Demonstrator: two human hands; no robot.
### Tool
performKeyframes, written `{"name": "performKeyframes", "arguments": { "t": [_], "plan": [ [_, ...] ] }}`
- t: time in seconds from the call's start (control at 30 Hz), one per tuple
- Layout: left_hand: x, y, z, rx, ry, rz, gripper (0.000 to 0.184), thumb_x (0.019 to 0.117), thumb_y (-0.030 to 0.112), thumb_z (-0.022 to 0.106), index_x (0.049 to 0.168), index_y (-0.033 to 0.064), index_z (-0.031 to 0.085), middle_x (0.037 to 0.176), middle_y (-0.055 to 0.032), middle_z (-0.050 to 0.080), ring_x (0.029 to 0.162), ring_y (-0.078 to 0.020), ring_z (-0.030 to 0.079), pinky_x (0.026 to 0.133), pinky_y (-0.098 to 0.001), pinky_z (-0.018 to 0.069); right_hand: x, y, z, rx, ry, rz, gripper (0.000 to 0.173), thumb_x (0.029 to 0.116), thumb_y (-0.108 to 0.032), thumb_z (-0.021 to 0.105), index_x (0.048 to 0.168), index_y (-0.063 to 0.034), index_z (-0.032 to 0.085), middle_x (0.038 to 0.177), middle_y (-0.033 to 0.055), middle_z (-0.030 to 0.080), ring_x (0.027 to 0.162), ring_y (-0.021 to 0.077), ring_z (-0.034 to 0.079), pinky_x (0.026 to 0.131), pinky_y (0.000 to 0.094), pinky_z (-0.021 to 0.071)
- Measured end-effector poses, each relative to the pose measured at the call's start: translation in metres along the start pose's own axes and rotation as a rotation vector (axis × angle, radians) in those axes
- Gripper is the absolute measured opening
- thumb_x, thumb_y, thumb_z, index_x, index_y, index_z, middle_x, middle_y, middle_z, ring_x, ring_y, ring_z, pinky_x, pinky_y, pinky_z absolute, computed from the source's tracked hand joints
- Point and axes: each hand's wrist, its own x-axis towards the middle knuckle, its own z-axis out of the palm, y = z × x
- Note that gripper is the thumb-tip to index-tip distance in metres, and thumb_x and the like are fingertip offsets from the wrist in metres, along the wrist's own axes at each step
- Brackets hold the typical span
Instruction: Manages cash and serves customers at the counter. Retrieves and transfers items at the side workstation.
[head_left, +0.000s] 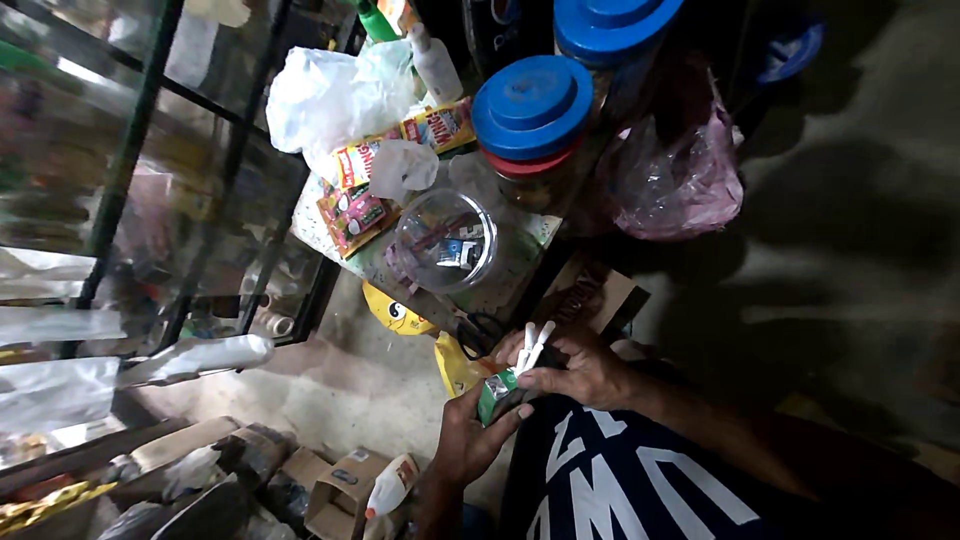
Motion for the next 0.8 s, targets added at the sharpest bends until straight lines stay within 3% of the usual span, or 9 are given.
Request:
{"name": "performKeyframes", "arguments": {
  "t": [0.17,0.33,0.53,0.6,0.7,0.8],
  "plan": [
    [-0.003,-0.004,0.012,-0.119,0.015,-0.034,0.032,0.0888,0.022,0.079,0.109,-0.0009,0.07,0.091,-0.0028,0.077,0.077,-0.0103,0.074,0.071,-0.0291,0.0642,-0.002,-0.001,0.006,0.023,0.02,0.032,0.017,0.0995,-0.011,0.066,0.108,0.0037,0.07,0.112,0.0084,0.074,0.108,0.0119,0.069,0.098,0.0308,0.057],
    [-0.013,-0.013,0.02,-0.087,0.035,-0.089,0.034,0.0886,0.028,0.078,0.107,-0.0001,0.071,0.087,-0.0018,0.077,0.073,-0.009,0.073,0.068,-0.0286,0.0635,0.001,-0.015,0.008,-0.049,0.085,0.151,0.019,0.105,-0.014,0.056,0.107,0.0016,0.067,0.103,0.0044,0.075,0.099,0.0096,0.071,0.092,0.0292,0.0593],
    [-0.031,-0.024,0.011,0.114,0.128,-0.097,0.039,0.0885,0.034,0.078,0.106,-0.0004,0.072,0.088,-0.0012,0.076,0.076,-0.0054,0.073,0.072,-0.0263,0.0633,0.013,-0.037,-0.008,0.131,0.208,0.317,0.017,0.1042,-0.009,0.053,0.109,0.0035,0.064,0.098,0.012,0.077,0.087,0.0219,0.077,0.083,0.0365,0.0653],
    [-0.038,-0.02,-0.002,0.254,0.186,-0.14,0.044,0.0858,0.036,0.079,0.107,-0.0018,0.072,0.089,-0.0037,0.077,0.078,-0.0059,0.073,0.074,-0.0275,0.063,0.003,-0.04,-0.015,0.181,0.17,0.436,0.016,0.1032,-0.008,0.055,0.108,0.0031,0.065,0.095,0.012,0.077,0.081,0.0218,0.077,0.077,0.036,0.0663],
    [-0.054,0.002,-0.02,0.396,0.254,-0.152,0.048,0.0831,0.037,0.08,0.109,-0.0025,0.071,0.092,-0.0057,0.077,0.082,-0.0044,0.073,0.077,-0.0249,0.0613,-0.033,-0.035,-0.015,0.192,0.003,0.723,0.018,0.1051,-0.013,0.056,0.115,0.0005,0.063,0.095,0.0048,0.077,0.078,0.0151,0.076,0.072,0.0304,0.0653],
    [-0.065,0.02,-0.026,0.403,0.252,-0.086,0.048,0.0847,0.036,0.08,0.111,-0.003,0.071,0.098,-0.0083,0.077,0.088,-0.0068,0.074,0.08,-0.0247,0.0623,-0.069,-0.02,-0.015,0.341,-0.118,0.817,0.017,0.1043,-0.009,0.057,0.117,0.0002,0.062,0.099,0.007,0.078,0.08,0.0176,0.078,0.072,0.0315,0.0659]
  ]
}}
